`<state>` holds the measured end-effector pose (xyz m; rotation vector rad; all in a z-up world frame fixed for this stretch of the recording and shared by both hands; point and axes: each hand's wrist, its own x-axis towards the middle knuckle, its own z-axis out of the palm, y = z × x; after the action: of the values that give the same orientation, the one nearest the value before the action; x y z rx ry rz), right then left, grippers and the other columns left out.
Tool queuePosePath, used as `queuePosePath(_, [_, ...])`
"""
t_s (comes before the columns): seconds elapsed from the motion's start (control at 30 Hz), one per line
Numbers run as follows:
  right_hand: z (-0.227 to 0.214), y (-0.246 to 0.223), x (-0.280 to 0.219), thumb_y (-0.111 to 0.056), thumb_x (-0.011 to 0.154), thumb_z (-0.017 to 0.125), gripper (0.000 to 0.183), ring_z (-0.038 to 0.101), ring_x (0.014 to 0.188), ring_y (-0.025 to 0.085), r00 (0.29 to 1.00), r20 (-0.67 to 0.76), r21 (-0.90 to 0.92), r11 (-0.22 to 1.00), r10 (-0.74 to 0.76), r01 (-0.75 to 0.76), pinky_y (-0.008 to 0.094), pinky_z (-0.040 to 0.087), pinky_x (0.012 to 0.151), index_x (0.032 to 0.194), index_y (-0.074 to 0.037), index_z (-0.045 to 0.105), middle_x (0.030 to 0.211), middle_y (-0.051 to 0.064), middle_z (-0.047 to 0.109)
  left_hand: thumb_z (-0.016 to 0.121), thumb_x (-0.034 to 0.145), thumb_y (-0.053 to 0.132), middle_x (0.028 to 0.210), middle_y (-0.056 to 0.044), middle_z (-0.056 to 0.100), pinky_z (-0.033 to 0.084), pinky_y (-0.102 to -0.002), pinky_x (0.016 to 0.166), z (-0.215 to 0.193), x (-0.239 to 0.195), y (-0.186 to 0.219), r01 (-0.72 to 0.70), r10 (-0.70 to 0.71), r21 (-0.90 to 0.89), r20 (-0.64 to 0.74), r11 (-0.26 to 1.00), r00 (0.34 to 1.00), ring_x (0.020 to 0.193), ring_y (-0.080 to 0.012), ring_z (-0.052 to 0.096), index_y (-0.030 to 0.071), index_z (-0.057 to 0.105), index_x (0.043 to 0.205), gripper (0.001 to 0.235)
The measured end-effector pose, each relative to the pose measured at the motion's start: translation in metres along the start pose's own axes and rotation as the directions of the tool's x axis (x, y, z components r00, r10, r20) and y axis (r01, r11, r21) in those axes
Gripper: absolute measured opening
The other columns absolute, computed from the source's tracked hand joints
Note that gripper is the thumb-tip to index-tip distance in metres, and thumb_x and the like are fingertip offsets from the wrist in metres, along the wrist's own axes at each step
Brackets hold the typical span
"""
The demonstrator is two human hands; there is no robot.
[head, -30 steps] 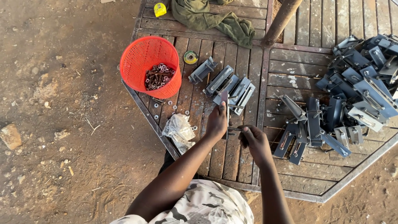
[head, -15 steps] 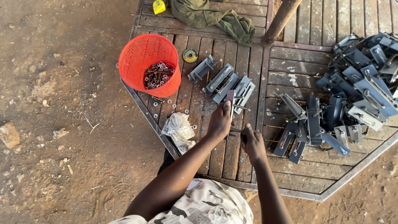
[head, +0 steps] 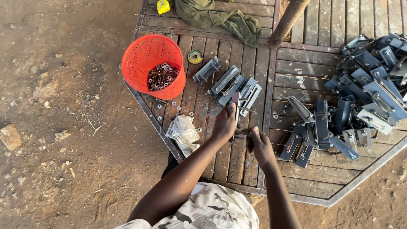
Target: Assembling metal brackets by manually inserting bolts into pre-drilled holes.
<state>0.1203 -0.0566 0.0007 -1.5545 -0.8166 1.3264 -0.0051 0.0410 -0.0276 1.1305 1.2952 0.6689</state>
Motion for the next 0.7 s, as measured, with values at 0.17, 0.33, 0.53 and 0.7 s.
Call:
queuePosePath(0.17, [-0.009,0.04,0.012,-0.034,0.11,0.05,0.043,0.045,0.052,0.013,0.999,0.006,0.02,0.999,-0.041,0.041,0.028,0.038,0.049,0.086,-0.001,0.064,0.061,0.004,0.043,0.026,0.111,0.048,0.079,-0.021,0.07,0.064,-0.036,0.047,-0.001,0.002,-0.003,0.025,-0.026,-0.035,-0.02,0.999,0.999,0.066,-0.0249,0.073,-0.003,0.058,0.101,0.061])
queuePosePath(0.33, [-0.005,0.026,0.006,-0.044,0.114,0.036,0.062,0.041,0.052,0.015,1.0,0.013,0.069,0.998,-0.003,0.002,0.03,0.037,0.049,0.1,0.007,0.07,0.062,0.006,0.04,0.028,0.111,0.048,0.079,-0.021,0.069,0.064,-0.036,0.046,-0.002,0.0,0.0,0.026,-0.027,-0.049,-0.01,0.998,1.0,0.065,-0.0252,0.073,-0.004,0.058,0.102,0.061])
queuePosePath(0.53, [-0.014,0.042,0.013,-0.049,0.113,0.042,0.059,0.044,0.052,0.015,0.998,-0.059,-0.152,0.988,0.012,-0.021,0.031,0.036,0.051,0.08,-0.006,0.065,0.059,0.004,0.049,0.027,0.112,0.047,0.073,-0.019,0.069,0.064,-0.034,0.046,0.001,0.003,-0.012,0.022,-0.022,-0.013,0.044,1.0,0.999,0.063,-0.0244,0.073,-0.002,0.06,0.098,0.062])
queuePosePath(0.7, [-0.005,0.007,-0.003,-0.017,0.103,0.066,0.018,0.048,0.068,0.016,0.992,0.033,-0.073,0.989,-0.123,0.125,0.03,0.043,0.063,0.109,0.0,0.063,0.073,0.005,0.047,0.025,0.113,0.047,0.071,-0.019,0.069,0.063,-0.035,0.048,-0.005,0.006,-0.007,0.027,-0.027,-0.016,0.027,1.0,0.999,0.065,-0.0247,0.072,-0.002,0.06,0.095,0.063])
